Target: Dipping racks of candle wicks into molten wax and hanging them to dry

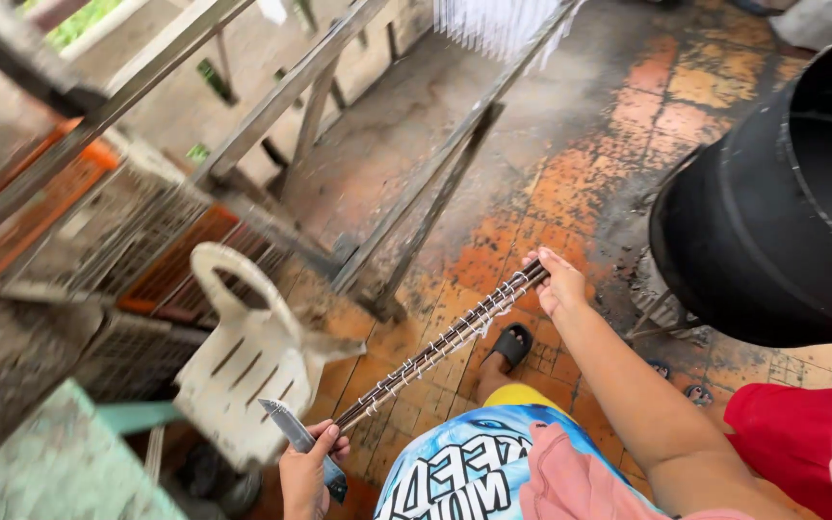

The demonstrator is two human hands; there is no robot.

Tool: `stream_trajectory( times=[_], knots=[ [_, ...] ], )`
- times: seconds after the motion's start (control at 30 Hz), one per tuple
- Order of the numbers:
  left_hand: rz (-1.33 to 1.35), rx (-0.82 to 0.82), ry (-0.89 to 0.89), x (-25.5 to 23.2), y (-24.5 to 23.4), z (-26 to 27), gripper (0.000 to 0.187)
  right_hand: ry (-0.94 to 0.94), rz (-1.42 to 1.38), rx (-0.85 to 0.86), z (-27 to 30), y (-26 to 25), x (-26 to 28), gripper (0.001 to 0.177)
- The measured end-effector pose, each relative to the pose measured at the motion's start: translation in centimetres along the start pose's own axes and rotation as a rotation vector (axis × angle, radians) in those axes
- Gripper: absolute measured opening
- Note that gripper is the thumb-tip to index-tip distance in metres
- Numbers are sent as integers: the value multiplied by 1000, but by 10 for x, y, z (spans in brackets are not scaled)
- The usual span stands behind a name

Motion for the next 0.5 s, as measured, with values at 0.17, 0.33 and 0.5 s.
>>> stream_trajectory(
  times=[0.17,0.33,0.5],
  knots=[
    [36,126,-2,12,111,-69,22,-115,-130,-6,-117,-33,54,24],
    [-18,216,-36,10,233,-117,23,-156,-157,-55,-184,-36,148,18],
    [-82,213,-84,-30,359,-119,24,-184,-211,-102,-232,-28,235,27]
  ],
)
Point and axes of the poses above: each hand's wrist, its own z-axis away from the middle knuckle, its own y-axis out of the palm, x = y × z, the point moved 1 cm from there along -z, towards the middle knuckle, and after that the axes turned 4 degrees about z, right-handed, at the moved point
